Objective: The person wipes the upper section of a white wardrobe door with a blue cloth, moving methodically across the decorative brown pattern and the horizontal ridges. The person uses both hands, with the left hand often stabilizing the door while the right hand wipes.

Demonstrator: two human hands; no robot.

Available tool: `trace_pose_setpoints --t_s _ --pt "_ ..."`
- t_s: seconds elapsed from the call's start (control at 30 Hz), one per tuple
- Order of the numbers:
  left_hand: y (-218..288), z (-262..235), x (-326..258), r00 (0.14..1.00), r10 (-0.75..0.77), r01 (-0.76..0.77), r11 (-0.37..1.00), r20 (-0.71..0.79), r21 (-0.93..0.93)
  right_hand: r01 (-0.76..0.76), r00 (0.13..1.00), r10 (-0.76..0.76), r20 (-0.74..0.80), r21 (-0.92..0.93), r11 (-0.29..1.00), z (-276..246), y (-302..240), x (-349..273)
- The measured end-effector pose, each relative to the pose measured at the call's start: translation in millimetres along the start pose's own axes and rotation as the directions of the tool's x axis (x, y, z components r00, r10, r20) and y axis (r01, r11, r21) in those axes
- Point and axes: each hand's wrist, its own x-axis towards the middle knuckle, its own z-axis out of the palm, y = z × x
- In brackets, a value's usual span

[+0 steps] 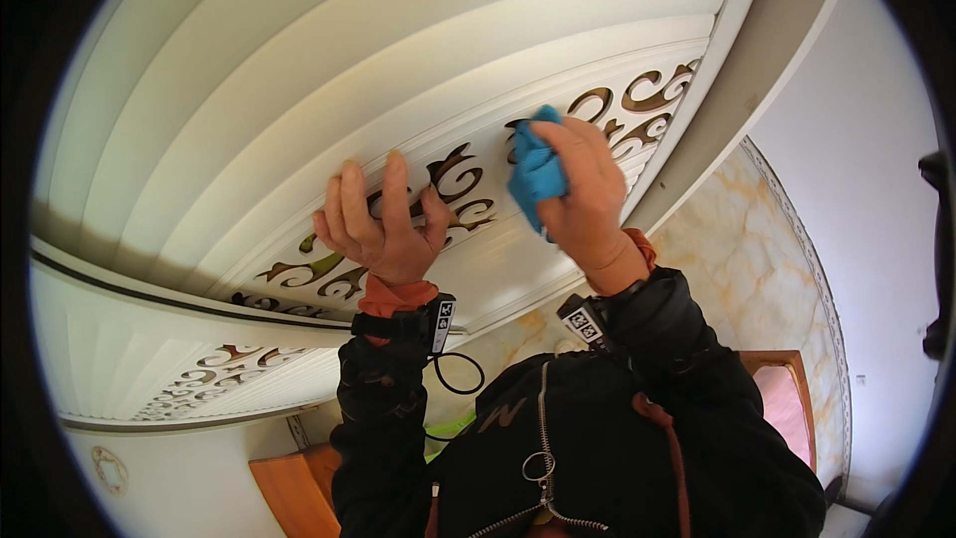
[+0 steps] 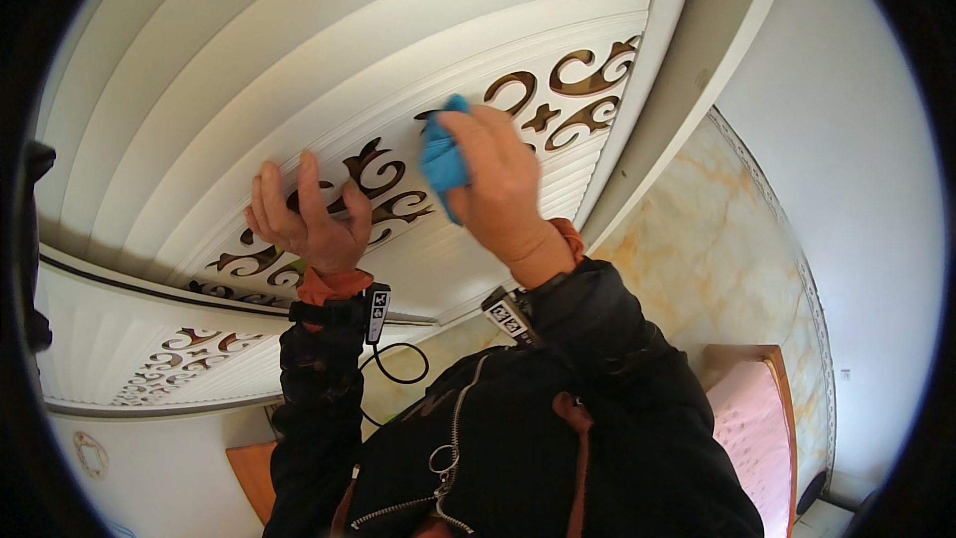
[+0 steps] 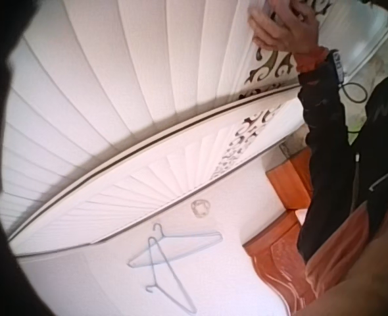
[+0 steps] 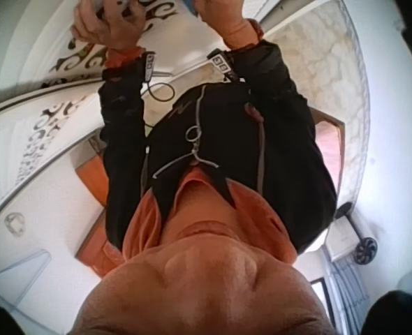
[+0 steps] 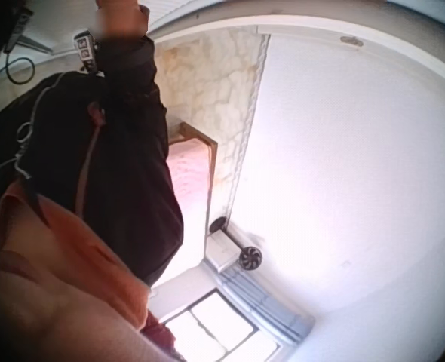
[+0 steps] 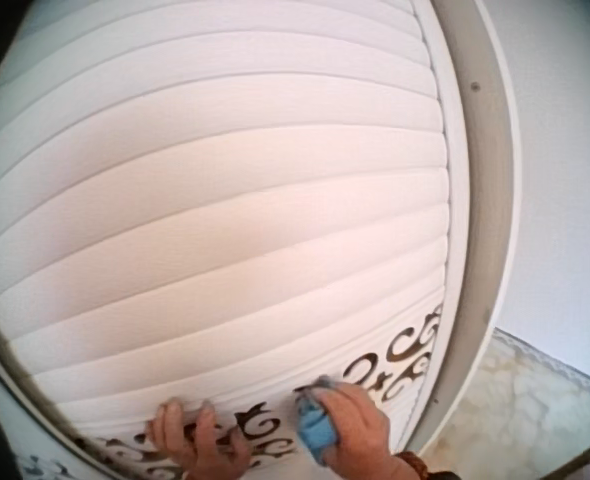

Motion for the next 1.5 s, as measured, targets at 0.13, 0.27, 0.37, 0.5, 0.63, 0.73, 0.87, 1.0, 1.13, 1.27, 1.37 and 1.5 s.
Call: trace_pose_setpoints --t_s 0.13,0.27,0.37,0.5,0.63,0.73,0.87,1.0,1.13,1.27,1.37,1.5 --pt "0 4 -3 0.999 -0.021 0.021 1.000 -0.046 0.009 -0.050 0.998 0.048 0.051 0.022 0.999 3 -6 1" --pt "-1 2 -3 0.999 -0.024 0.024 1.000 -0.039 0.010 -0.117 0.990 0.121 0.070 -0.065 0.991 -9 13 -10" --pt "0 -1 -2 1.000 0.016 -0.017 1.000 0.011 0.026 -0.157 0.987 0.160 0.033 -0.087 0.984 -13 28 -19" --pt "1 -2 -1 1.000 0.026 -0.026 0.998 0.018 0.051 -0.174 0.985 0.173 -0.022 -0.040 0.984 -5 29 -29" --pt "0 4 -3 0.999 0.003 -0.002 0.999 -0.036 0.039 -0.252 0.968 0.252 0.002 -0.003 0.968 1 17 -37" --pt "0 6 -4 0.998 -0.009 0.011 0.999 -0.057 0.040 -0.285 0.959 0.285 0.001 0.026 0.958 3 11 -39" --pt "2 3 -2 0.999 -0.003 0.005 0.999 -0.046 0.045 -0.382 0.924 0.382 0.025 0.106 0.918 7 1 -40" --pt "5 -2 2 1.000 0.024 -0.025 0.999 0.009 0.045 -0.442 0.897 0.440 0.053 0.173 0.880 14 -14 -41" --pt "6 -3 3 1.000 0.017 -0.017 0.999 0.004 0.051 -0.395 0.919 0.387 0.082 0.237 0.888 17 -21 -33" --pt "4 -3 3 1.000 0.027 -0.027 0.999 0.008 0.040 -0.286 0.958 0.280 0.061 0.214 0.934 10 -16 -18" --pt "2 -2 1 0.999 0.034 -0.035 0.999 0.006 0.027 -0.306 0.949 0.314 -0.013 0.193 0.932 7 -10 -10" --pt "2 0 -1 1.000 0.016 -0.015 0.999 -0.010 0.036 -0.230 0.973 0.225 0.054 0.115 0.966 16 -17 -20"
